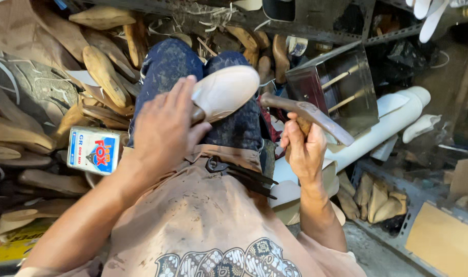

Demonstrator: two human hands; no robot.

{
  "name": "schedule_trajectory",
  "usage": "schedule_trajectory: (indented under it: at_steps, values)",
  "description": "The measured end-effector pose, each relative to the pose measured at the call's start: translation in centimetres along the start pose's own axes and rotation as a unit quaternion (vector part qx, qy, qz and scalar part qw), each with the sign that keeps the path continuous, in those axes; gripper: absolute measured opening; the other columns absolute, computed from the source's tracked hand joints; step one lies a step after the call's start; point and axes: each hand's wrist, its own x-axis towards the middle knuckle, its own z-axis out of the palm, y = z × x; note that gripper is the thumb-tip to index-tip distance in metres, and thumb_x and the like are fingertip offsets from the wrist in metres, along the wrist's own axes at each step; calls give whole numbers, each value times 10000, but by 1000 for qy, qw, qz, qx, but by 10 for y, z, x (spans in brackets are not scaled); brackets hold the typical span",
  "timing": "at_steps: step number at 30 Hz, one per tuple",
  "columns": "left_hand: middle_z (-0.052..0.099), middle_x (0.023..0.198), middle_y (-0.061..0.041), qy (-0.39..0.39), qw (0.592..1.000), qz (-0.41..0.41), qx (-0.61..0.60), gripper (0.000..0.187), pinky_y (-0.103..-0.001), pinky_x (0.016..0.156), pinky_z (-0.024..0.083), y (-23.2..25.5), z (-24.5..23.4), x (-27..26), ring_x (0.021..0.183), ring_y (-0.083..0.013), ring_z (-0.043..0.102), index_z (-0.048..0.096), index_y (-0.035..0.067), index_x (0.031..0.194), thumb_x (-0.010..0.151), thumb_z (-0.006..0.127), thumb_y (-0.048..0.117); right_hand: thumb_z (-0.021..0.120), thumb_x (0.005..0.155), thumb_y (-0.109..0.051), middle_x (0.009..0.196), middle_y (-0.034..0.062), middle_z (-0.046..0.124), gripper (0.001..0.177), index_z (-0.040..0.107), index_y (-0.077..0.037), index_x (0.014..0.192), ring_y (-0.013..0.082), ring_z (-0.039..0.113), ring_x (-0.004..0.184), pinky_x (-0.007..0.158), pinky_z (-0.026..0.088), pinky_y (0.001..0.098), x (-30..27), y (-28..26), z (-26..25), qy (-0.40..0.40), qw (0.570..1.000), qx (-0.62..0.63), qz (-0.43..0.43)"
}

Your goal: The person sits on the floor and uses a hammer to tap the sole of a beige slip-on shoe, likely to attach or secure the sole. They repeatedly tap different areas of the shoe's bottom and sides, then inspect the shoe by turning it over and checking the interior.

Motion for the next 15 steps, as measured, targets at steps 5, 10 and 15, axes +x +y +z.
schedule_trajectory:
  at_steps: [5,10,15]
  values:
    - [685,1297,-64,88,996,-11,15,644,-373,860,549,17,1,-6,1061,-234,682,598,119,1369,923,687,574,452,1098,-300,723,79,633,337,561,5,1190,164,663,602,656,559,290,18,-28,15,-60,995,-57,-63]
    - [698,1238,-59,97,995,-3,26,604,-364,801,544,18,0,-3,995,-233,693,626,99,1319,908,705,534,509,1082,-217,857,149,596,250,556,25,1043,230,557,617,587,472,356,47,-21,37,-126,981,-91,-114]
    - [715,1236,-84,99,995,-5,28,599,-354,792,548,19,0,-3,999,-228,702,642,79,1313,920,677,530,503,1098,-164,1239,259,658,325,600,75,1296,363,670,1002,891,539,448,63,-41,31,-144,944,-200,-221]
